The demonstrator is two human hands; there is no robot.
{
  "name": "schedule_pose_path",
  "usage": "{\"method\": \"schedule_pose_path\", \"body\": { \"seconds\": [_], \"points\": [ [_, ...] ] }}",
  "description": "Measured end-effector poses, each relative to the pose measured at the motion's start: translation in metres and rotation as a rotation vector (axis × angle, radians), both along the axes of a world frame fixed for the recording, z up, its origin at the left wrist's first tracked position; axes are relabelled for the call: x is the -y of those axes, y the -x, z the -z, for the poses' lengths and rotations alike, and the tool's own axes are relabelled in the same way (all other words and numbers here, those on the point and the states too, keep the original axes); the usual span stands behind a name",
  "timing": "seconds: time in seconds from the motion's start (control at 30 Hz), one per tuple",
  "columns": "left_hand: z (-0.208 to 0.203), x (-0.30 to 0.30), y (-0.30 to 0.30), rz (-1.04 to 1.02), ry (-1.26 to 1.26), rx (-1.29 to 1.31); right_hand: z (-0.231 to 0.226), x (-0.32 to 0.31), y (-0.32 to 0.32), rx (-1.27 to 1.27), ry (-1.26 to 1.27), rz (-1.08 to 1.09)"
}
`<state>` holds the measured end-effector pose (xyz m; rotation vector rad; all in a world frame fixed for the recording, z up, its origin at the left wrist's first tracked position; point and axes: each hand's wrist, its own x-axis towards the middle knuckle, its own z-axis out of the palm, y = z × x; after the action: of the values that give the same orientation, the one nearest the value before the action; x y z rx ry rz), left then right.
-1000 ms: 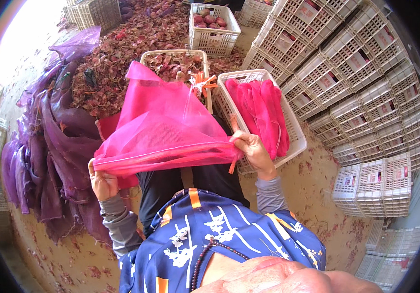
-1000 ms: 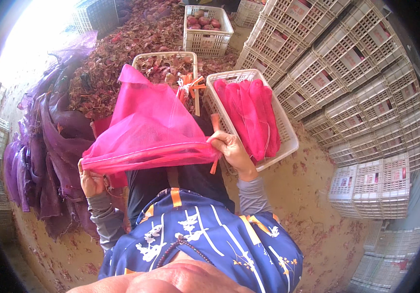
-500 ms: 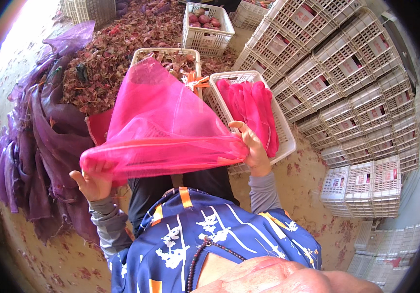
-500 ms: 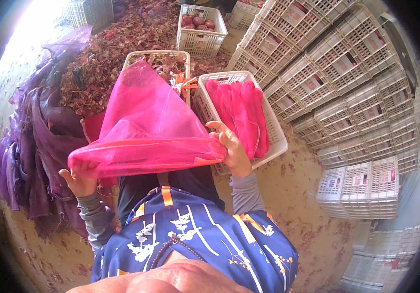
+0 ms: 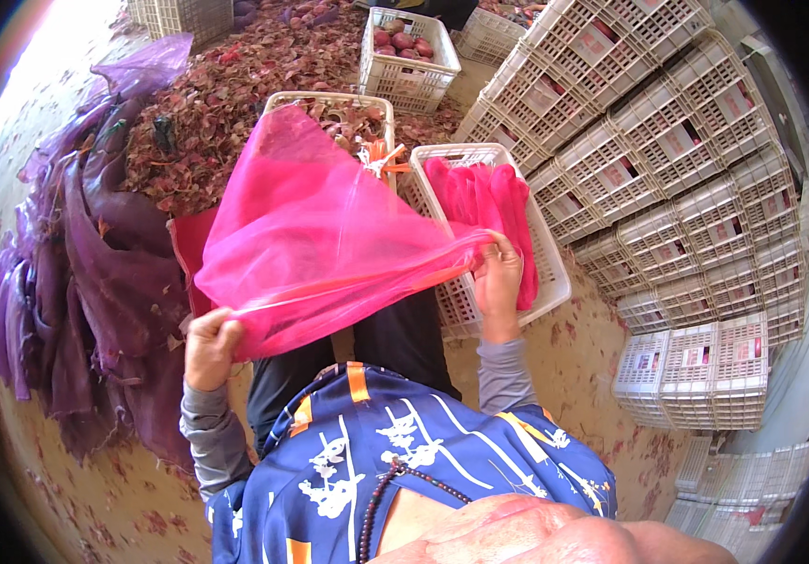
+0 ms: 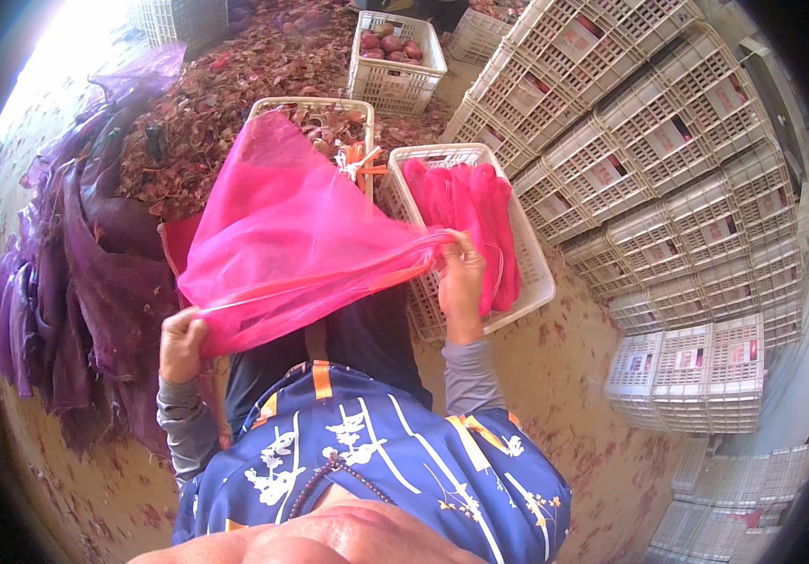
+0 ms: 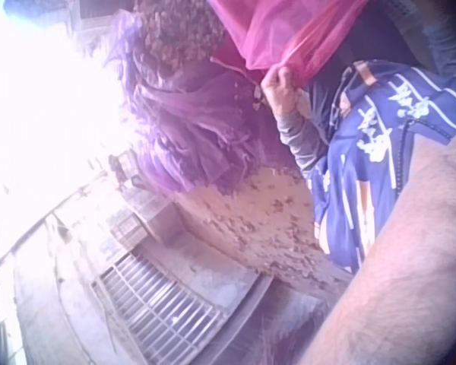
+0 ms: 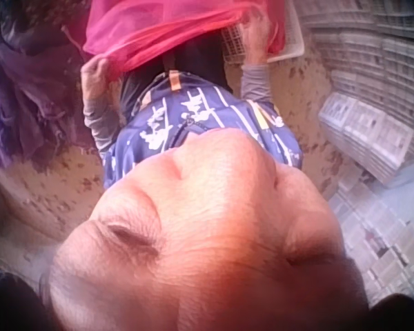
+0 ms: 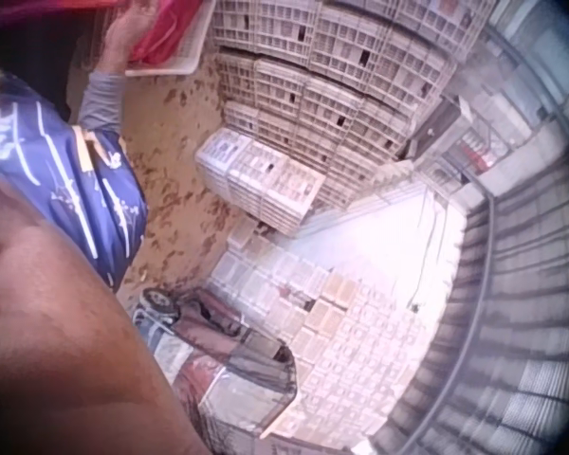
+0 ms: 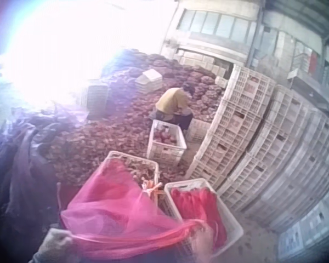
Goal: The person unfolds and handles pink mesh bags one at a time, checking their condition while sitting in a large processing area filled with crates and produce waste.
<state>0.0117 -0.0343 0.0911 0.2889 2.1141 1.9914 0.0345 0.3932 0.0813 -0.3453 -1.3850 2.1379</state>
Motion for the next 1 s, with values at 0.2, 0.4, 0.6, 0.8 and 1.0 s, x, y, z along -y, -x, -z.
{"method": "schedule_pose_path", "body": {
  "seconds": [0.2,0.4,0.6,0.8,1.0],
  "points": [
    [0.037,0.026,-0.007,0.003,-1.071,0.21,-0.005,-0.023,-0.01,-0.046,0.439,-0.762],
    [0.044,0.027,0.025,-0.228,-0.838,-0.124,-0.045,0.01,-0.023,0.127,-0.18,-0.684],
    [0.018,-0.002,0.014,-0.427,-0.829,0.079,-0.025,0.012,-0.013,0.275,-0.887,-0.326],
    [0.017,0.012,0.004,0.28,-0.402,0.313,-0.014,-0.003,-0.008,0.065,0.511,-0.378],
    [0.055,0.036,0.013,0.094,-1.278,0.095,-0.028,0.004,-0.025,0.125,0.176,-0.667]
  ]
}}
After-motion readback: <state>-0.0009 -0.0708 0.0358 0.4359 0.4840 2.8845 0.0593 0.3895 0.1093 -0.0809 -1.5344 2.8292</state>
